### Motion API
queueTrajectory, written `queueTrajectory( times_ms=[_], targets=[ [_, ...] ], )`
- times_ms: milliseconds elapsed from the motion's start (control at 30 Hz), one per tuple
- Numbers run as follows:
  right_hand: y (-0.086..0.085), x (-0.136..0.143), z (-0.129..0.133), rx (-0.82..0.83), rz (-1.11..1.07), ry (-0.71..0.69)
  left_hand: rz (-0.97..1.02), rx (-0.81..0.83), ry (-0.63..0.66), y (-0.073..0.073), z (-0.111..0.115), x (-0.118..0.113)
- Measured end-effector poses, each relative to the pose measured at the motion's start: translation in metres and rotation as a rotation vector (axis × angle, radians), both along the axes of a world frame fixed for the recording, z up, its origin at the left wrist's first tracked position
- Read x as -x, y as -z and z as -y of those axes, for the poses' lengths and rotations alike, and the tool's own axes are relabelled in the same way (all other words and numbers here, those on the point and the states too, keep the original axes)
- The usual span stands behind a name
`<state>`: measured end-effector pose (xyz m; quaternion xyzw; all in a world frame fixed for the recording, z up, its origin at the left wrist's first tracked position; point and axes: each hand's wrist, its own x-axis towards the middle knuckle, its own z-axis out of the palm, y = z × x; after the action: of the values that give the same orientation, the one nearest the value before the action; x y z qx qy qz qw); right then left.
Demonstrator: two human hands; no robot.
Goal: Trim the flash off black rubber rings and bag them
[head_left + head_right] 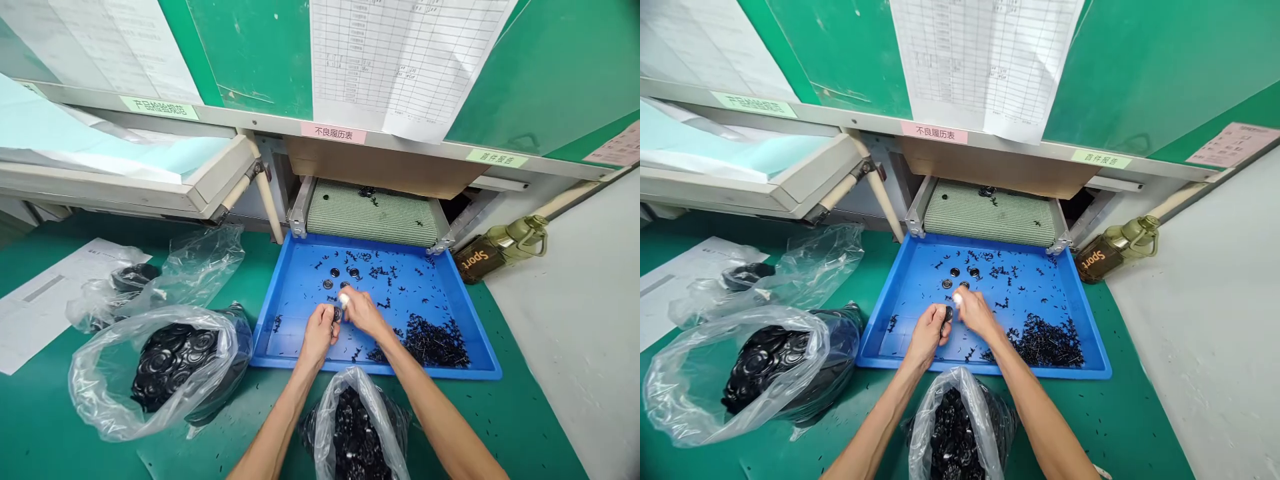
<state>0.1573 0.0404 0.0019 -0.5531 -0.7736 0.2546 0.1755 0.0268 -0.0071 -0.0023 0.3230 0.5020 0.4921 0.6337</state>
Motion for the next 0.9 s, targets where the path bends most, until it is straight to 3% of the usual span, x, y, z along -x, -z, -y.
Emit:
queueTrajectory(
  times_ms=[200, 333, 433, 567, 733, 900],
  targets=[
    [0.004, -0.018, -0.072, -0.022, 0.231, 0.168, 0.126, 0.016, -0.010, -0.003, 0.000, 0.004],
    [0.011, -0.022, -0.086, -0.013, 0.251, 0.183, 0.254, 0.064, -0.051, -0.011, -0.001, 0.008],
    [0.004, -0.023, -0.069, -0.074, 0.207, 0.174, 0.338, 0.101, -0.047, -0.016, -0.002, 0.011],
    [-0.016, -0.015, -0.021, -0.163, 0.089, 0.092, 0.354, 0.149, -0.012, -0.015, -0.002, 0.011],
    [-0.029, 0.005, 0.037, -0.240, -0.189, -0.026, 0.230, 0.028, 0.027, -0.007, -0.001, 0.006],
    [-0.033, 0.002, 0.053, -0.144, -0.266, -0.052, 0.130, -0.027, 0.096, -0.002, 0.003, 0.005]
  ],
)
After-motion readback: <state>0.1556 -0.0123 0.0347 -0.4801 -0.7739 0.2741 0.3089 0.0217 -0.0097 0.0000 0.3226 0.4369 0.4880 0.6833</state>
